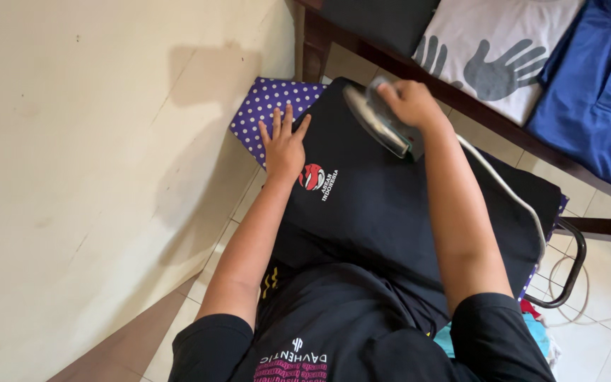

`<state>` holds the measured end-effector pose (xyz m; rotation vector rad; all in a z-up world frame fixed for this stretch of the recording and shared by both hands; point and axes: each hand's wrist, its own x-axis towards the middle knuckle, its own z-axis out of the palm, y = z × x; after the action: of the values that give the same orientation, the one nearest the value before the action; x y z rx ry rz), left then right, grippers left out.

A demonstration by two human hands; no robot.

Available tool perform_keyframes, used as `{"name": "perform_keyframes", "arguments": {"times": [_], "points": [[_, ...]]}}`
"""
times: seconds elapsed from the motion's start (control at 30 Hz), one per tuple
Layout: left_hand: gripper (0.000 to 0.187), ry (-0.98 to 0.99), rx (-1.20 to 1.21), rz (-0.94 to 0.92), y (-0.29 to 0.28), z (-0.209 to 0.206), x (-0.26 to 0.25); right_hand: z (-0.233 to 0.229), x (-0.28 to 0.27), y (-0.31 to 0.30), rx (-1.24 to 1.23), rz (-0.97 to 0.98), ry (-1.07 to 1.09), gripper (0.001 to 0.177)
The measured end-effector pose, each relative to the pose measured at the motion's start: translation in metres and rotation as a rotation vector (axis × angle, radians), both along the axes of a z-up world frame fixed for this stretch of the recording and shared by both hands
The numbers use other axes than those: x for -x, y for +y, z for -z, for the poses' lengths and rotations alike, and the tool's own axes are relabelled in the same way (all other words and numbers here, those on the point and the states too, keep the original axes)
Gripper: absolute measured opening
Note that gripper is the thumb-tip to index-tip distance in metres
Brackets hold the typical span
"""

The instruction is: The person irons a black t-shirt on a purple polka-dotted ironing board. They smooth the fabric with their hands, use a steam iron to press the shirt, and flip it over to iron the other side.

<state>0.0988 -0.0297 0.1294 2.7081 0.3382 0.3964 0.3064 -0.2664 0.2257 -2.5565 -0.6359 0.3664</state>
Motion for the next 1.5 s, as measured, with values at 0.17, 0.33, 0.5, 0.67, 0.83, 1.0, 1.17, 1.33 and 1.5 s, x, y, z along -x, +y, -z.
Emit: {"name": "perform_keyframes", "arguments": {"times": [0.17,0.33,0.5,0.67,0.83,1.0,1.17,1.33,1.5], "points": [[0.057,0.009,0.004,0.003,0.000,-0.003,-0.001,-0.005,0.007,-0.009,0.023,0.043,0.175,0.062],[0.056,-0.007,0.002,0.010,0.001,-0.001,0.000,0.003,0.019,0.002,-0.179,0.240,0.307,0.061],[0.057,-0.004,0.017,0.008,0.001,0.000,-0.001,0.006,0.034,0.011,-0.169,-0.079,0.297,0.056],[0.058,0.011,0.024,0.012,0.002,-0.003,0.001,0.007,0.056,0.039,-0.171,0.127,0.181,0.051],[0.063,-0.074,0.043,-0.009,0.003,0.002,0.002,0.006,0.068,0.044,-0.105,-0.103,0.290,0.044],[0.051,-0.177,0.155,-0.063,0.003,0.005,0.005,0.006,0.084,0.050,-0.156,-0.035,0.093,0.047],[0.024,-0.251,0.205,-0.105,0.005,0.000,0.008,0.002,0.098,0.049,-0.112,-0.135,0.147,0.046],[0.020,-0.304,0.232,-0.119,0.006,0.001,0.009,-0.009,0.112,0.056,-0.113,-0.136,0.130,0.042],[0.022,-0.308,0.247,-0.106,0.011,0.008,0.006,-0.025,0.116,0.063,-0.104,0.006,0.245,0.050]]}}
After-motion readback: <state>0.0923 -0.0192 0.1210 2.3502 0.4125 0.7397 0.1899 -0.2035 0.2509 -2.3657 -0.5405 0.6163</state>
